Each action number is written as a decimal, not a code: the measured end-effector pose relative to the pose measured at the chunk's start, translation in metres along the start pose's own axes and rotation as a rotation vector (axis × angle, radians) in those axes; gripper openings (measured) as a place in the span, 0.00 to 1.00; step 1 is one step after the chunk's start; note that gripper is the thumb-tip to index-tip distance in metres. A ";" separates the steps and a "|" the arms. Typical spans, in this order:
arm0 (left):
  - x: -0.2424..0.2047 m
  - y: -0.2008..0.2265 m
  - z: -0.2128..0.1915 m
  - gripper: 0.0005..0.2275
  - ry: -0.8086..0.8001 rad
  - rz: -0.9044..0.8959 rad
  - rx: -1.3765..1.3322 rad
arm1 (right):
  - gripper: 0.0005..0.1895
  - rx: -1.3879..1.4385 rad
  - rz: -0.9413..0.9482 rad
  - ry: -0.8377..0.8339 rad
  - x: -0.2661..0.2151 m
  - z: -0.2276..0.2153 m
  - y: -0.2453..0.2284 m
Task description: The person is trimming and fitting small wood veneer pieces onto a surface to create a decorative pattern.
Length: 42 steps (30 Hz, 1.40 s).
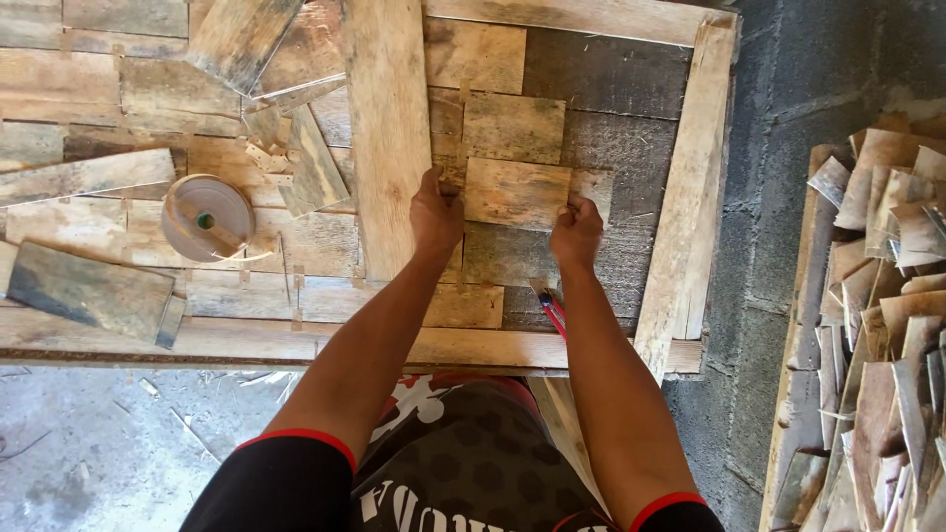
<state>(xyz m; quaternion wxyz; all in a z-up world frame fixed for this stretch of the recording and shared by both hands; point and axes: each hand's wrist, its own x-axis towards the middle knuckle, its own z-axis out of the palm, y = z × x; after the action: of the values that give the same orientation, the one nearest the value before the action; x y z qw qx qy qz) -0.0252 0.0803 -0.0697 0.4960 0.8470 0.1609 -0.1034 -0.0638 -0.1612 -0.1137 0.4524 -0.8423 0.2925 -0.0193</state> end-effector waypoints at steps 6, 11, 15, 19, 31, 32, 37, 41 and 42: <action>0.003 -0.011 0.017 0.28 0.059 0.019 0.063 | 0.14 -0.034 0.084 -0.024 -0.005 -0.002 -0.012; -0.001 -0.006 0.016 0.29 0.082 0.072 0.074 | 0.14 -0.047 0.052 -0.020 0.000 0.002 0.002; -0.002 -0.002 0.014 0.30 0.060 0.011 0.022 | 0.14 -0.051 0.053 -0.018 -0.001 0.002 -0.004; 0.002 -0.004 0.018 0.29 0.077 0.006 0.028 | 0.14 -0.029 0.066 -0.022 -0.002 0.002 -0.005; 0.010 -0.007 0.025 0.28 0.097 0.014 0.124 | 0.12 -0.143 0.025 0.063 -0.007 0.002 -0.008; 0.010 -0.003 0.024 0.28 0.075 -0.026 0.174 | 0.12 -0.144 0.009 0.088 -0.006 0.004 -0.003; 0.012 -0.006 0.027 0.28 0.071 -0.057 0.230 | 0.12 -0.092 -0.034 0.136 0.001 0.009 0.022; 0.012 -0.006 0.027 0.27 0.085 -0.018 0.210 | 0.11 -0.068 -0.109 0.160 0.001 0.005 0.023; 0.011 -0.006 0.026 0.27 0.078 -0.017 0.209 | 0.10 -0.076 -0.130 0.155 -0.001 0.002 0.020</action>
<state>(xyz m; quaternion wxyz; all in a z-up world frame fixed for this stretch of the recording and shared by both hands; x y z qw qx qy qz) -0.0173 0.0617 -0.0909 0.3974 0.8961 0.1754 -0.0908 -0.0735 -0.1681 -0.1303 0.3937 -0.8721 0.2720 -0.1025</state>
